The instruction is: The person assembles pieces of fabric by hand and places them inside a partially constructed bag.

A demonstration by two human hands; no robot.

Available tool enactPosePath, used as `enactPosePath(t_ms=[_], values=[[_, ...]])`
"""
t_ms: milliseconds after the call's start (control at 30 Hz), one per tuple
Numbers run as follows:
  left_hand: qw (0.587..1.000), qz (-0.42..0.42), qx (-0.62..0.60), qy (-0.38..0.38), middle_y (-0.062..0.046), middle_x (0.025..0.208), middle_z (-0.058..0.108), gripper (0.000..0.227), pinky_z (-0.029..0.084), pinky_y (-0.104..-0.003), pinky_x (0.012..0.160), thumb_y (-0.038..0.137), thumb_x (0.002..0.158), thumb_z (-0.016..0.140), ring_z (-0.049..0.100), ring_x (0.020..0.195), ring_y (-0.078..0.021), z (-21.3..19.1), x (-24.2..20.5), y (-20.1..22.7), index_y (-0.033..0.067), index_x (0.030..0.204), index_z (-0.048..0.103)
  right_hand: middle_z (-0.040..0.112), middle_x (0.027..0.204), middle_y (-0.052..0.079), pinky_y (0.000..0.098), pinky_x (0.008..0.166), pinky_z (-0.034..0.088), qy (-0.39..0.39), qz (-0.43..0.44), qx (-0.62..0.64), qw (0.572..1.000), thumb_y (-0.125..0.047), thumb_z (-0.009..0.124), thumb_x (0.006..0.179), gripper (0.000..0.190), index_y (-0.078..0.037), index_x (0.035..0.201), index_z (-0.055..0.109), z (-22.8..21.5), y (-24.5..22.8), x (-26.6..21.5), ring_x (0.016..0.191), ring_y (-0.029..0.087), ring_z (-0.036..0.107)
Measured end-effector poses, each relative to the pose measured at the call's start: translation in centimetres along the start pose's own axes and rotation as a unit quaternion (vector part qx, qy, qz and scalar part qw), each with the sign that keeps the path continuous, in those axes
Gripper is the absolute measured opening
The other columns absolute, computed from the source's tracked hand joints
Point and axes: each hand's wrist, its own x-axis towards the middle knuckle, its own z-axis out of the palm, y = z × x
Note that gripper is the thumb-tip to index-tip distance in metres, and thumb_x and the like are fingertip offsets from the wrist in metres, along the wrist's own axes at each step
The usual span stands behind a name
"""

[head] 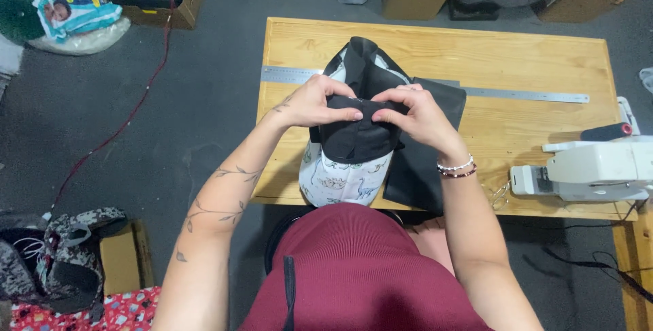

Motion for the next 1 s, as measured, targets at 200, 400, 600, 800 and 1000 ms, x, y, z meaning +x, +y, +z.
enactPosePath(t_ms=[200, 400, 600, 800, 1000], values=[[1.000, -0.009, -0.014, 0.008, 0.001, 0.076, 0.072, 0.012, 0.053, -0.026, 0.071, 0.023, 0.083, 0.084, 0.064, 0.074, -0.0098, -0.1, 0.0, -0.6, 0.0175, 0.093, 0.079, 0.070, 0.088, 0.009, 0.0399, 0.105, 0.037, -0.004, 0.012, 0.011, 1.000, -0.022, 0.081, 0.088, 0.027, -0.013, 0.112, 0.075, 0.3, -0.3, 0.5, 0.097, 0.027, 0.063], [0.999, -0.011, -0.029, 0.024, 0.002, 0.078, 0.073, 0.012, 0.052, -0.025, 0.071, 0.023, 0.083, 0.084, 0.065, 0.074, -0.0095, 0.1, -0.5, -0.5, 0.0178, 0.093, 0.080, 0.069, 0.085, 0.009, 0.0408, 0.106, 0.036, -0.008, -0.007, 0.012, 1.000, -0.023, 0.080, 0.089, 0.028, -0.012, 0.114, 0.075, 0.6, 0.4, 0.3, 0.095, 0.026, 0.063], [0.998, -0.024, -0.045, 0.039, 0.002, 0.075, 0.074, 0.017, 0.053, -0.021, 0.069, 0.022, 0.083, 0.083, 0.062, 0.072, -0.0054, 0.6, -0.8, 0.0, 0.0203, 0.099, 0.081, 0.068, 0.083, 0.005, 0.0383, 0.106, 0.035, -0.002, -0.009, 0.014, 1.000, -0.026, 0.080, 0.090, 0.027, -0.016, 0.115, 0.075, 0.5, -1.2, 0.1, 0.095, 0.022, 0.062], [0.997, -0.004, -0.055, 0.061, -0.003, 0.077, 0.075, 0.016, 0.054, -0.023, 0.068, 0.021, 0.084, 0.082, 0.066, 0.073, -0.0083, 1.4, -1.1, 0.6, 0.0189, 0.100, 0.080, 0.069, 0.086, 0.004, 0.0373, 0.104, 0.035, 0.021, -0.011, 0.026, 0.999, -0.024, 0.081, 0.090, 0.024, -0.015, 0.111, 0.075, 0.8, -1.2, -0.7, 0.095, 0.021, 0.062], [0.995, -0.021, -0.011, 0.100, -0.005, 0.067, 0.073, 0.015, 0.052, -0.021, 0.058, 0.026, 0.080, 0.085, 0.068, 0.063, -0.0119, 2.0, -1.2, 0.6, 0.0169, 0.091, 0.079, 0.070, 0.086, 0.002, 0.0360, 0.104, 0.035, 0.025, -0.016, 0.021, 0.999, -0.025, 0.081, 0.090, 0.023, -0.016, 0.109, 0.075, 0.6, -1.0, -0.9, 0.095, 0.021, 0.062]])
